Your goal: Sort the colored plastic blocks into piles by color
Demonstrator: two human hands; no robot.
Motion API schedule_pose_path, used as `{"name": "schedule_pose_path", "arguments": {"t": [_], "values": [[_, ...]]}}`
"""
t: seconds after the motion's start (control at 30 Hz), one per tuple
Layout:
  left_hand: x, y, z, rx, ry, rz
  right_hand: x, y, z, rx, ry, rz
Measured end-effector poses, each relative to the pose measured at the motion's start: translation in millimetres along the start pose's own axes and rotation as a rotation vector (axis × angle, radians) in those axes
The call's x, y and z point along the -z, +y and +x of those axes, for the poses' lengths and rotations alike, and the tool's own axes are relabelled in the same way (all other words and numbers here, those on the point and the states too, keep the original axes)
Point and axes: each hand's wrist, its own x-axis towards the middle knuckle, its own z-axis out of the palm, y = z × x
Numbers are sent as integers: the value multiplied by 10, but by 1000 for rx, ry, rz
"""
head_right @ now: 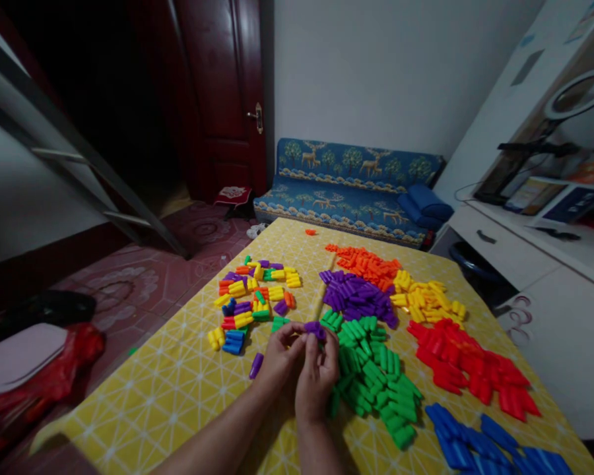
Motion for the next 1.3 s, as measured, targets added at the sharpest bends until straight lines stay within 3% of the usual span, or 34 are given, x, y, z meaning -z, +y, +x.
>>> {"name": "schedule_pose_path", "arguments": {"t": [0.13,0.23,0.4,0.5,0.57,0.67,0.83,0.93,1.03,1.13,1.23,1.3], "values": [[-3,-22,26,-36,72,7,-4,-87,-22,1,-31,5],[13,10,44,63,32,-187,38,-171,105,-15,-66,-17],[96,110,98,327,-35,-696,213,-159,874,-16,-67,-57],[148,169,130,356,-8,-822,340,-49,1379,-19,-67,-118],[171,191,145,340,3,-847,401,10,1531,39,-20,-200],[198,198,169,308,22,-869,415,30,1393,141,-62,-334],[234,195,211,275,84,-889,260,-77,679,288,-604,-706],[240,202,217,260,76,-882,137,-164,380,402,-745,-997],[244,221,218,268,88,-897,62,-224,272,444,-770,-1100],[262,253,231,300,152,-920,95,-246,324,441,-741,-1042],[285,285,249,336,207,-930,274,-237,579,409,-596,-905],[293,293,257,351,221,-946,481,-210,891,362,-460,-805]]}}
